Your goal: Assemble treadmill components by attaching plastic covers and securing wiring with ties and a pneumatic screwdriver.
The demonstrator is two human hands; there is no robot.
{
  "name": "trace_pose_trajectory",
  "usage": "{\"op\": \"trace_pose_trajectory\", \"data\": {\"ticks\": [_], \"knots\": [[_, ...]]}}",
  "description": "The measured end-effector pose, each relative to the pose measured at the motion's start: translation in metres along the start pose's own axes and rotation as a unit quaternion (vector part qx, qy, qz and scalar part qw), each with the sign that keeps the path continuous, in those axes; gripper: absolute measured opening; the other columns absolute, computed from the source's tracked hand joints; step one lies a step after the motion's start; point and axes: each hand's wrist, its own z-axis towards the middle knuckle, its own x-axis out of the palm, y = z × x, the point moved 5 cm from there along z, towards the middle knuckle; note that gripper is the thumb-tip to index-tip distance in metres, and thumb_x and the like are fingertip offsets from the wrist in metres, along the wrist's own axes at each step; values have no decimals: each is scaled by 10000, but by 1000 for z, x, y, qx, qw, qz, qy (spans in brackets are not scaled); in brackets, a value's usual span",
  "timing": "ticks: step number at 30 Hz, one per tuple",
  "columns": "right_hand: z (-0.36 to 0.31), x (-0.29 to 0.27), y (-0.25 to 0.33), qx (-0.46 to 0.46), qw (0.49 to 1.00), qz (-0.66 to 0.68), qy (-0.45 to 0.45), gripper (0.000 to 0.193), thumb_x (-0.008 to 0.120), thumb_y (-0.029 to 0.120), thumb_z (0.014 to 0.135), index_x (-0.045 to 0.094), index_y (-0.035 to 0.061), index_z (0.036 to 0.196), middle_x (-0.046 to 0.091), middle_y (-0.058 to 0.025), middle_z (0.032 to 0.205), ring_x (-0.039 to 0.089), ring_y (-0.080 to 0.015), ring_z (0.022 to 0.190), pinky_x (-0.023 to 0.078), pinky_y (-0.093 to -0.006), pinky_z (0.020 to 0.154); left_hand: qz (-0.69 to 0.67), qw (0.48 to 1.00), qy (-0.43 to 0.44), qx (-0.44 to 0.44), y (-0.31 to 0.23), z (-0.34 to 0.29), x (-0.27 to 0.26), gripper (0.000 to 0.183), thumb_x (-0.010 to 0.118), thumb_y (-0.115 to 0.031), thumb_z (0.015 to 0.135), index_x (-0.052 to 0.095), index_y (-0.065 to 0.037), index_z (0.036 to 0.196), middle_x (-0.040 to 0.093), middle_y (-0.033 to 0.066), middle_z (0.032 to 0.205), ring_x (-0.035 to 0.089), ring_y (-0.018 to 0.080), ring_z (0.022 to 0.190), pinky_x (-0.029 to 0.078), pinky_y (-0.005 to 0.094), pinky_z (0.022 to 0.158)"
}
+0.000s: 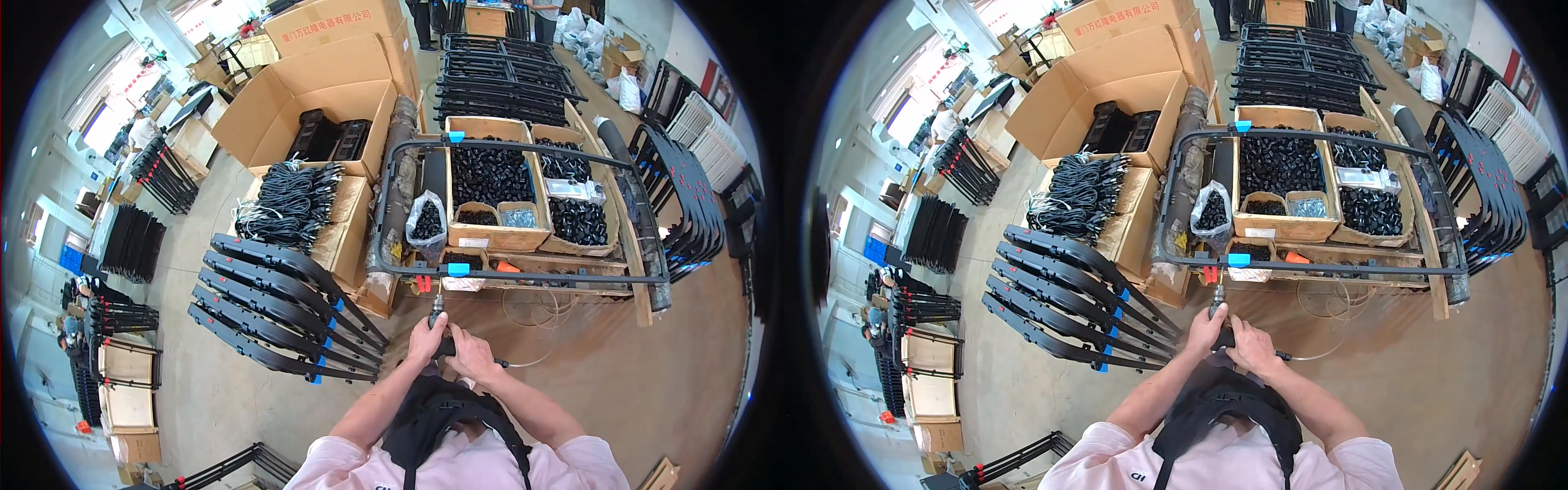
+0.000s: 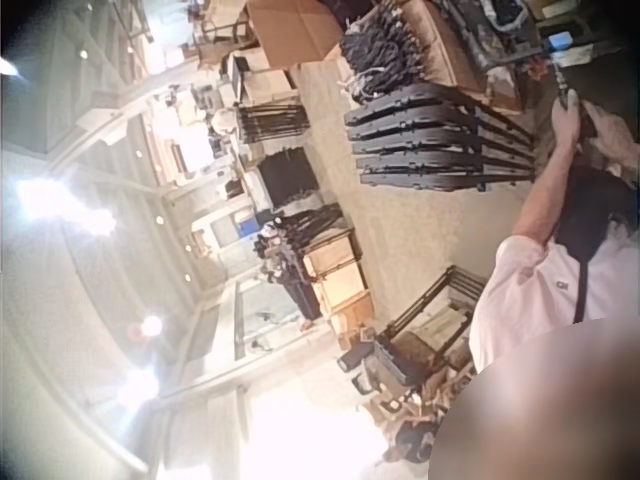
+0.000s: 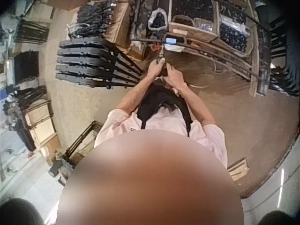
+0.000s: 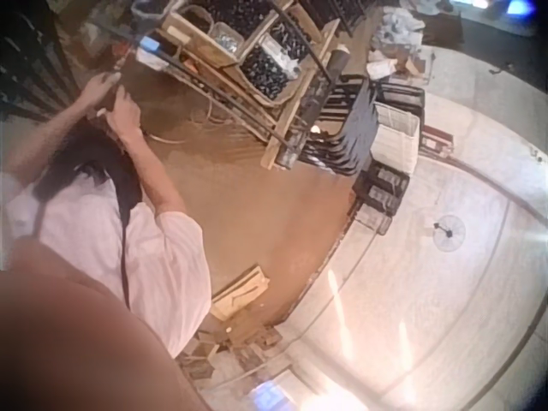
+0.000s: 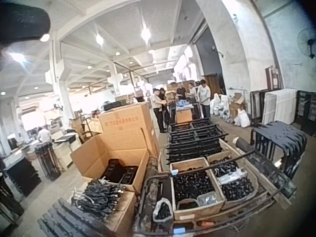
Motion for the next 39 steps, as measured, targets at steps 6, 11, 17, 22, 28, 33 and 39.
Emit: {"op": "trace_pose_trajectory", "data": {"ticks": [6, 11, 17, 22, 28, 33, 39], "knots": [[3, 0, -14, 14, 1000, -11, 17, 828, 831, 239, 742, 431, -28, 1417, 713, -261, 1113, 724, -423, 992, 589, -496, 847, 30, 1000, 2, -4, -31, -10, 3, 607, 636, -599, 973, 699, 4, 963, 741, 204, 927, 721, 320, 907, 541, 442, 833], [6, 1, -18, 7, 1000, -7, 17, 860, 840, 252, 754, 407, -36, 1438, 714, -277, 1141, 722, -421, 1020, 583, -498, 862, 43, 999, -1, -1, -26, -3, 5, 583, 639, -588, 979, 693, -8, 971, 730, 166, 911, 699, 279, 887, 534, 422, 825], [11, 2, -20, 11, 1000, -9, 19, 900, 831, 257, 761, 380, -45, 1478, 715, -285, 1139, 720, -427, 1020, 582, -503, 870, 59, 998, -10, 15, -15, 9, 8, 546, 644, -557, 991, 691, -15, 947, 719, 131, 876, 682, 238, 855, 530, 407, 803], [16, 3, -27, 16, 1000, -6, 19, 908, 823, 245, 758, 369, -41, 1490, 716, -288, 1138, 723, -432, 1000, 585, -510, 861, 74, 997, -6, 15, -25, 9, 10, 545, 643, -551, 993, 686, -7, 975, 720, 149, 897, 688, 257, 864, 532, 418, 804], [21, -3, -23, 35, 999, -4, 35, 1004, 835, 264, 742, 287, 8, 1543, 702, -298, 1197, 721, -448, 1015, 583, -526, 880, 94, 995, -18, 10, -27, 15, 8, 563, 636, -563, 993, 671, -2, 1032, 726, 175, 937, 704, 295, 900, 532, 442, 824], [21, 3, -25, -12, 999, -29, 30, 721, 804, 211, 769, 497, 21, 1393, 603, -236, 1293, 665, -439, 1110, 558, -525, 924, 124, 992, -7, -10, -35, 15, 10, 716, 615, -648, 953, 655, 32, 1173, 722, 313, 1115, 699, 444, 1120, 531, 497, 961], [14, 3, -16, -26, 1000, -7, 1, 604, 797, 177, 771, 550, 18, 1298, 527, -208, 1338, 634, -434, 1146, 537, -534, 952, 117, 993, 9, -19, -29, 12, 9, 739, 593, -657, 961, 646, 37, 1209, 709, 327, 1161, 686, 454, 1149, 520, 500, 990]]}}
